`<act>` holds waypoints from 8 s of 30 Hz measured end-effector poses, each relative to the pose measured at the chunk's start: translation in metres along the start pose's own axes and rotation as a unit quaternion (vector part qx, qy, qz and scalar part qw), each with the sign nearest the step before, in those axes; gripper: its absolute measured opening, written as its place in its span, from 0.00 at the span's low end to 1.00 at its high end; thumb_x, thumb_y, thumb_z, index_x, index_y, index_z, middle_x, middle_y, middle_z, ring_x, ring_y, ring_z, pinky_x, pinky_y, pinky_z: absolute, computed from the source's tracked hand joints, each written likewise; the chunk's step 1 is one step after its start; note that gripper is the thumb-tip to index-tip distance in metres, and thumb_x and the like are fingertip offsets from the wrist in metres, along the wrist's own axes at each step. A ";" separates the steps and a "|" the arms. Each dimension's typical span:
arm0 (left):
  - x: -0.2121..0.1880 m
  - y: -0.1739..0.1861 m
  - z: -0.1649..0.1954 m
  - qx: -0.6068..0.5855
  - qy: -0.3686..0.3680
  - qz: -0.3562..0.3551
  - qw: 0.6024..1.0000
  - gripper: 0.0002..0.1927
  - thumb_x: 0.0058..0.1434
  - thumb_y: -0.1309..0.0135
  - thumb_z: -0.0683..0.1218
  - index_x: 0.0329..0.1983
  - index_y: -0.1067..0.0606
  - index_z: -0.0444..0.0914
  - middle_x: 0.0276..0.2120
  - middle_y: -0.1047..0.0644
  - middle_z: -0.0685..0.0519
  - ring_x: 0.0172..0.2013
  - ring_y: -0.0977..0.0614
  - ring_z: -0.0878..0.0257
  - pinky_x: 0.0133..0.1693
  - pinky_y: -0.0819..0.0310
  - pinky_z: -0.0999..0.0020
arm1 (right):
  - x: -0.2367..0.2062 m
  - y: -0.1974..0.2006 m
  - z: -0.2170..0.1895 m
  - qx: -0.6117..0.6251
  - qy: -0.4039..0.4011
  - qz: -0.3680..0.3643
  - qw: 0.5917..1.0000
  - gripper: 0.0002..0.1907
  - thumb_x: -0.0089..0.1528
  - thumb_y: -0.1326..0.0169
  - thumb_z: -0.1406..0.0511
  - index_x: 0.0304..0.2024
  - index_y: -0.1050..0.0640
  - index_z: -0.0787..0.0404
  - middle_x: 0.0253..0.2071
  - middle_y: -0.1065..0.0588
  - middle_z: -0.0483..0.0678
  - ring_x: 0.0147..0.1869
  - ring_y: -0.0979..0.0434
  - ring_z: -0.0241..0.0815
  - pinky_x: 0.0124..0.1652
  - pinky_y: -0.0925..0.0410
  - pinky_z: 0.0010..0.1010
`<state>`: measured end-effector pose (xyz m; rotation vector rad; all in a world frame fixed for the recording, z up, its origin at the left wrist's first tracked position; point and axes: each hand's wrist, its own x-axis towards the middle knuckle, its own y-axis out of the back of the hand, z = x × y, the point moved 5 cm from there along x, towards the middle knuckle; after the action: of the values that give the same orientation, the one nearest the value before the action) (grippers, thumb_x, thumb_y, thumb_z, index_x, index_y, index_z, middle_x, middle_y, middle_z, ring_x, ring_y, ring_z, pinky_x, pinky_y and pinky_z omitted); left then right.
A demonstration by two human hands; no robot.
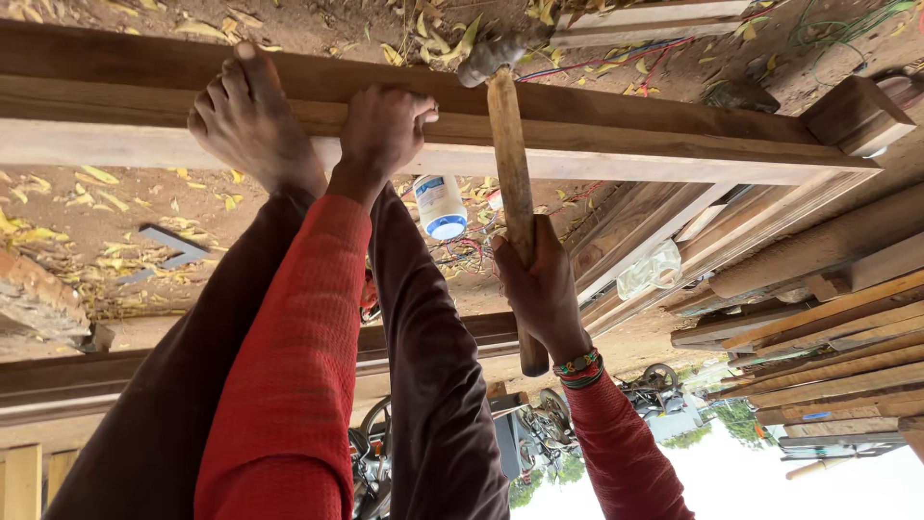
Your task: The person hammers nails into a wooden frame using a hammer. They repeatedly position nails and strike them to secure the wooden pieces together.
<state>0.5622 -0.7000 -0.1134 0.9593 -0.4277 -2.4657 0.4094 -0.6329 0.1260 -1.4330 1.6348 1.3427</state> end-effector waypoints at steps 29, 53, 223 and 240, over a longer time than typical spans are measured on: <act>-0.005 0.013 0.002 0.000 0.056 0.003 0.998 0.07 0.57 0.36 0.44 0.39 0.13 0.47 0.34 0.15 0.50 0.31 0.15 0.53 0.38 0.19 0.57 | 0.008 -0.004 0.021 -0.102 0.098 0.025 0.990 0.12 0.73 0.51 0.61 0.39 0.30 0.64 0.18 0.30 0.44 0.17 0.30 0.34 0.16 0.38 0.28; 0.000 0.024 0.004 -0.103 0.099 -0.042 0.989 0.11 0.59 0.38 0.43 0.42 0.14 0.52 0.36 0.16 0.51 0.35 0.15 0.49 0.41 0.19 0.55 | 0.011 0.007 0.017 -0.096 0.064 0.042 0.992 0.11 0.72 0.54 0.62 0.40 0.32 0.65 0.17 0.29 0.47 0.15 0.29 0.35 0.13 0.34 0.31; -0.078 0.055 -0.019 -0.017 0.059 -0.063 0.996 0.18 0.74 0.58 0.53 0.61 0.31 0.40 0.39 0.20 0.45 0.40 0.18 0.53 0.43 0.26 0.51 | -0.103 -0.143 0.087 0.327 -0.125 0.140 0.926 0.10 0.65 0.41 0.66 0.38 0.29 0.63 0.22 0.27 0.44 0.20 0.29 0.31 0.20 0.33 0.24; -0.443 0.352 -0.236 -0.238 0.087 -0.164 0.953 0.39 0.74 0.73 0.71 0.59 0.31 0.34 0.51 0.29 0.37 0.49 0.24 0.51 0.51 0.27 0.59 | -0.178 -0.517 -0.240 0.135 0.150 0.155 0.967 0.23 0.59 0.36 0.63 0.51 0.32 0.62 0.35 0.21 0.61 0.40 0.17 0.61 0.35 0.25 0.44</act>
<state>1.1214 -0.7964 0.1189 1.0862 0.4036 -2.5549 0.9895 -0.7473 0.2051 -1.3013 2.2204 1.0386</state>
